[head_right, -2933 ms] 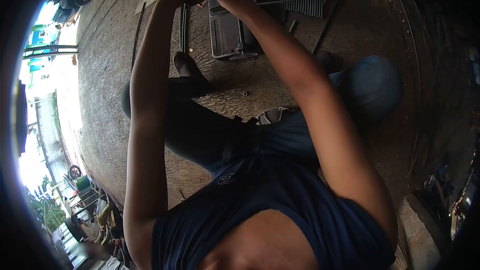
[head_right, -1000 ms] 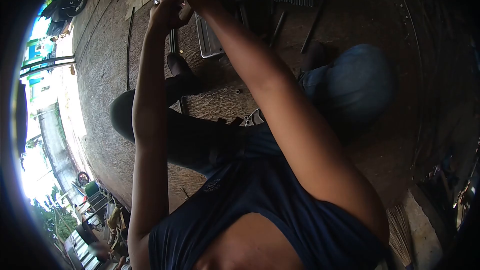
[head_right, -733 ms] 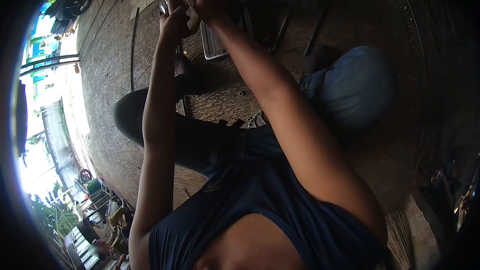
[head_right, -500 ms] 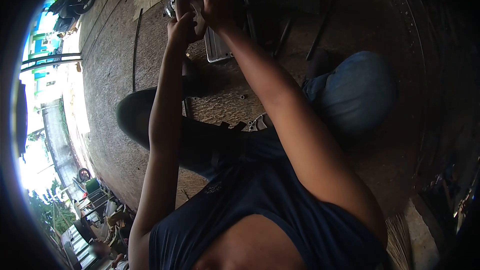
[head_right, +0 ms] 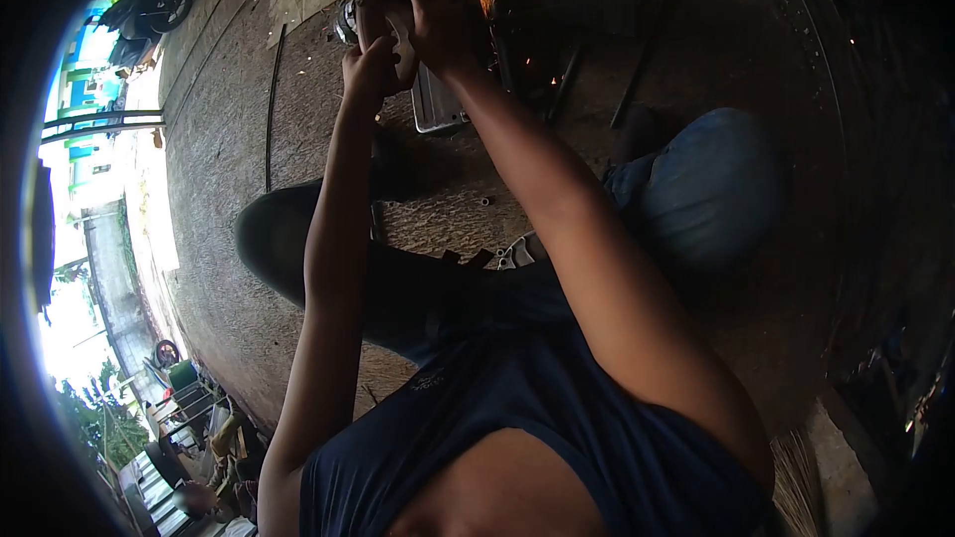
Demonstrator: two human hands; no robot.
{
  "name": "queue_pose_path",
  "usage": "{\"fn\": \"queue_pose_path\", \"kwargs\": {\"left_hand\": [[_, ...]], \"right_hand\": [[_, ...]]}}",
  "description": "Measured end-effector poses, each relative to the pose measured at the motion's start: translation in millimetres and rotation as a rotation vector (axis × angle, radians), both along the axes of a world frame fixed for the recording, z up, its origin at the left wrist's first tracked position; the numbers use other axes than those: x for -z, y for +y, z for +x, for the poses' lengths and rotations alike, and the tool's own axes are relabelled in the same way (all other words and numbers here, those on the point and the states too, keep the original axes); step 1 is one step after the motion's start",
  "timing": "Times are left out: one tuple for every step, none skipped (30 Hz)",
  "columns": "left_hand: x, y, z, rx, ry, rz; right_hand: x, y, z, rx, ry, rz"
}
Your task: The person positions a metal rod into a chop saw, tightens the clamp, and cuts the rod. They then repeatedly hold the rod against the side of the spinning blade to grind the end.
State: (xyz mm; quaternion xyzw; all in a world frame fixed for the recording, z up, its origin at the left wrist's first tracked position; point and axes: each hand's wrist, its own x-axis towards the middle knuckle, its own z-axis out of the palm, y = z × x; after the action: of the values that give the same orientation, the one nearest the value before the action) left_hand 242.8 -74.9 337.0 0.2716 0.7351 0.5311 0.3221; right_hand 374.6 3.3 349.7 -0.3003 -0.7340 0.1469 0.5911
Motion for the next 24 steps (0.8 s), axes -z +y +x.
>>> {"fn": "queue_pose_path", "kwargs": {"left_hand": [[-1, -1, 1, 0.000, -0.001, -0.001], [-2, -1, 3, 0.002, -0.008, 0.006], [-4, -1, 4, 0.003, -0.015, 0.011], [-4, -1, 4, 0.002, -0.017, 0.011], [-5, -1, 4, 0.001, -0.008, -0.001], [-6, -1, 5, 0.000, 0.001, -0.014], [-4, -1, 4, -0.002, -0.002, -0.016], [-4, 0, 2, -0.004, -0.021, -0.015], [-3, 0, 1, -0.006, -0.040, -0.014], [-4, 0, 2, -0.006, -0.041, -0.013], [-5, 0, 3, -0.014, -0.036, -0.020], [-6, 0, 4, -0.021, -0.032, -0.027], [-6, 0, 4, -0.023, -0.033, -0.026], [-7, 0, 4, -0.022, -0.031, -0.033], [-7, 0, 5, -0.022, -0.029, -0.040], [-6, 0, 5, -0.024, -0.030, -0.039], [-5, 0, 4, -0.024, -0.034, -0.020], [-4, 0, 4, -0.023, -0.037, -0.002], [-2, 0, 3, -0.025, -0.039, 0.000], [0, 1, 2, -0.021, -0.031, 0.008], [2, 1, 1, -0.016, -0.023, 0.016], [3, 0, 1, -0.017, -0.024, 0.017], [4, 0, 0, -0.011, -0.032, 0.019], [5, 0, -1, -0.005, -0.041, 0.019]], "right_hand": [[-5, 1, 0, 0.055, -0.017, 0.059], [-8, 0, 0, 0.111, -0.034, 0.119], [-2, 1, -3, 0.110, -0.036, 0.118], [2, 1, -5, 0.083, -0.143, -0.026], [6, 1, -7, 0.055, -0.249, -0.171], [11, 1, -6, 0.053, -0.252, -0.173], [0, -3, 1, 0.073, -0.119, -0.052], [-7, -6, 5, 0.094, 0.015, 0.068], [1, -2, 0, 0.093, 0.014, 0.067], [3, 1, -7, 0.107, -0.072, 0.025], [6, 2, -11, 0.121, -0.158, -0.018], [10, 5, -11, 0.120, -0.159, -0.018], [-17, -1, -1, 0.031, -0.007, 0.020], [-33, -5, 4, -0.059, 0.145, 0.058], [-15, -2, -3, -0.061, 0.144, 0.058], [17, 5, -15, 0.012, -0.014, -0.004], [36, 9, -21, 0.085, -0.172, -0.066], [31, 7, -19, 0.084, -0.173, -0.065], [22, 6, -15, 0.034, -0.100, -0.061], [15, 4, -14, -0.015, -0.026, -0.058], [14, 4, -14, -0.017, -0.026, -0.057], [13, 4, -15, -0.052, 0.031, -0.064], [13, 5, -15, -0.086, 0.088, -0.071], [15, 3, -14, -0.087, 0.086, -0.072]]}}
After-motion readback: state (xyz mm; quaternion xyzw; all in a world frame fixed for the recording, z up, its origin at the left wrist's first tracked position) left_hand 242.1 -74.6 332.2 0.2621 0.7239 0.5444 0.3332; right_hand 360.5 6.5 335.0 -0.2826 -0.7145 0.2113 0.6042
